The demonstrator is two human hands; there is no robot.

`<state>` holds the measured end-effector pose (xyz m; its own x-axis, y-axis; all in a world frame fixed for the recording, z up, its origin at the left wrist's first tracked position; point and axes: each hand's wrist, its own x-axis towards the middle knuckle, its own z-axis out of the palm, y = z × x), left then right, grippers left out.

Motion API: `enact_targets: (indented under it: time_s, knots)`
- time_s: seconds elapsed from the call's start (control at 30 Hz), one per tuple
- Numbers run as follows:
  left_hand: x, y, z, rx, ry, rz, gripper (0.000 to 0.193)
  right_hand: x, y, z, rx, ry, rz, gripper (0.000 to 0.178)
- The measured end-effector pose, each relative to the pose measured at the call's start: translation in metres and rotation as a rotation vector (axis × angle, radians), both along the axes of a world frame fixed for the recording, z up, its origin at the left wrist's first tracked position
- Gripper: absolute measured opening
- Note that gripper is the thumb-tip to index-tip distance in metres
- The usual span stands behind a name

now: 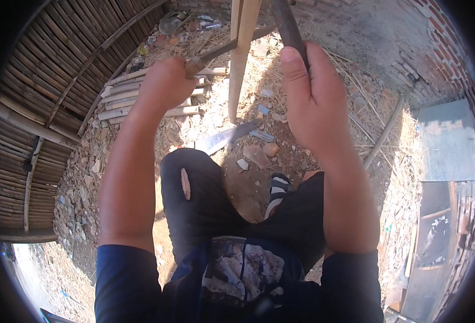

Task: The person splits a bamboo pole using a knife and a hammer. They hold the knife against the end of the pole and strike the back of the blade with the hammer to drive it through the wood.

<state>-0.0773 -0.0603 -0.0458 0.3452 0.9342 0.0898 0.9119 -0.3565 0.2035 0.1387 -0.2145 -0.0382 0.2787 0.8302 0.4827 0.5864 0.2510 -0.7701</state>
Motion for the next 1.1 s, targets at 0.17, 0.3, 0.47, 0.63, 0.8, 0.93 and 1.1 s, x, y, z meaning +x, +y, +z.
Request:
enact_targets:
  time_s: [0.17, 0.3, 0.47, 0.63, 0.8, 0.93, 1.1]
  knots:
    - [0.005, 0.007, 0.004, -0.01, 0.038, -0.037, 0.029, 0.012, 0.014, -0.034, -0.242, -0.38, -0.06, 0.038]
    - [0.0, 0.01, 0.003, -0.03, 0.064, -0.011, 0.03, 0.013, 0.01, -0.009, -0.115, -0.263, -0.09, 0.035]
    - [0.001, 0.006, 0.0, 0.006, 0.051, -0.013, 0.028, 0.006, 0.012, -0.006, -0.013, -0.283, -0.162, 0.033]
    - [-0.001, 0.004, -0.009, 0.05, -0.008, -0.013, 0.028, 0.019, 0.024, -0.035, -0.184, -0.437, -0.068, 0.033]
    - [-0.001, 0.003, -0.013, 0.017, -0.003, 0.019, 0.028, 0.012, 0.017, 0.0, -0.004, -0.252, -0.149, 0.036]
    - [0.003, 0.006, -0.015, 0.037, -0.024, 0.006, 0.028, 0.015, 0.019, -0.037, -0.259, -0.49, -0.092, 0.038]
    - [-0.004, 0.001, -0.019, 0.06, -0.04, 0.025, 0.027, 0.018, 0.018, -0.005, -0.1, -0.418, -0.053, 0.036]
